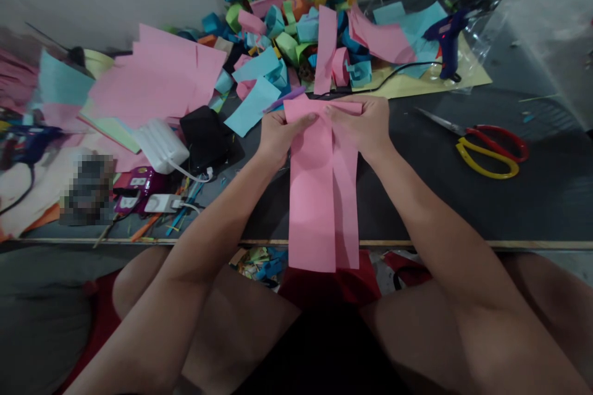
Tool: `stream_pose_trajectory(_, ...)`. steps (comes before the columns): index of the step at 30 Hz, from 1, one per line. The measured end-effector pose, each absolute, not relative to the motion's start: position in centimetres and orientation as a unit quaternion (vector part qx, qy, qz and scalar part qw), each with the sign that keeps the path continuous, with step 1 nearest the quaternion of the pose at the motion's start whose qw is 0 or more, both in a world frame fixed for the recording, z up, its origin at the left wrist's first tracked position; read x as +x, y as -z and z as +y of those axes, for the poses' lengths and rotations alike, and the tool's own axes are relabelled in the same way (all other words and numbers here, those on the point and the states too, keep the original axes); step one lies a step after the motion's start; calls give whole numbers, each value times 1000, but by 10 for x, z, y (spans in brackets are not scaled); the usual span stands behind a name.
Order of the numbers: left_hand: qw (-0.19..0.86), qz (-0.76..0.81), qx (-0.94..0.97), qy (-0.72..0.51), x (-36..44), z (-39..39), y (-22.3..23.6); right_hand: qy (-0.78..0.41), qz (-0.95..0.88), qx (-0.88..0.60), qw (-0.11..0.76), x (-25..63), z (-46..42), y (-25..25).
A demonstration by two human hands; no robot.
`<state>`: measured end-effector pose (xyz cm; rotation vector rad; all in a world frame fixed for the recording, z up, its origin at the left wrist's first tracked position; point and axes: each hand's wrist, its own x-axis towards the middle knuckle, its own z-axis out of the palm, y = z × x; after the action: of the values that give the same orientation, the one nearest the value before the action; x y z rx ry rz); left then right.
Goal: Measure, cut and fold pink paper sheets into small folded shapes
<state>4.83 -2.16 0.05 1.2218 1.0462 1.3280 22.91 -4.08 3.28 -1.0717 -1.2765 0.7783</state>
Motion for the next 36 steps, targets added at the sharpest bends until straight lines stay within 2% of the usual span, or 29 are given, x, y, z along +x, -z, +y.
stream_pose_trajectory(9,539,405,549,-494,42,-16,-2,-377,-482,-492,619,241,-37,-41)
stream_pose_trajectory(11,516,409,584,-474,38,-12,4,-388,-467,-495,622,244,-34,-37)
stream_pose_trajectory(13,432,426,639,-473,35,-8,9,-386,-460,-503,622,245,-29,-28)
stream_pose_trajectory(16,246,397,755,-461,34,-6,9,-378,-481,-523,594,249,-21,-13)
stream_pose_trajectory(18,161,341,836,-399,38,-7,4,-377,-507,-543,553,254,-16,-6)
stream_pose_trajectory(22,84,264,937,-215,51,-9,-5,-357,-569,-572,470,268,-10,-4)
stream_pose_trajectory(26,79,222,967,-92,55,-8,-5,-322,-589,-605,428,278,-7,-9)
stream_pose_trajectory(31,123,240,963,3,46,-12,-8,-276,-606,-637,389,280,-3,-10)
stream_pose_trajectory(36,154,234,959,53,34,-23,-19,-264,-605,-646,384,278,-1,-10)
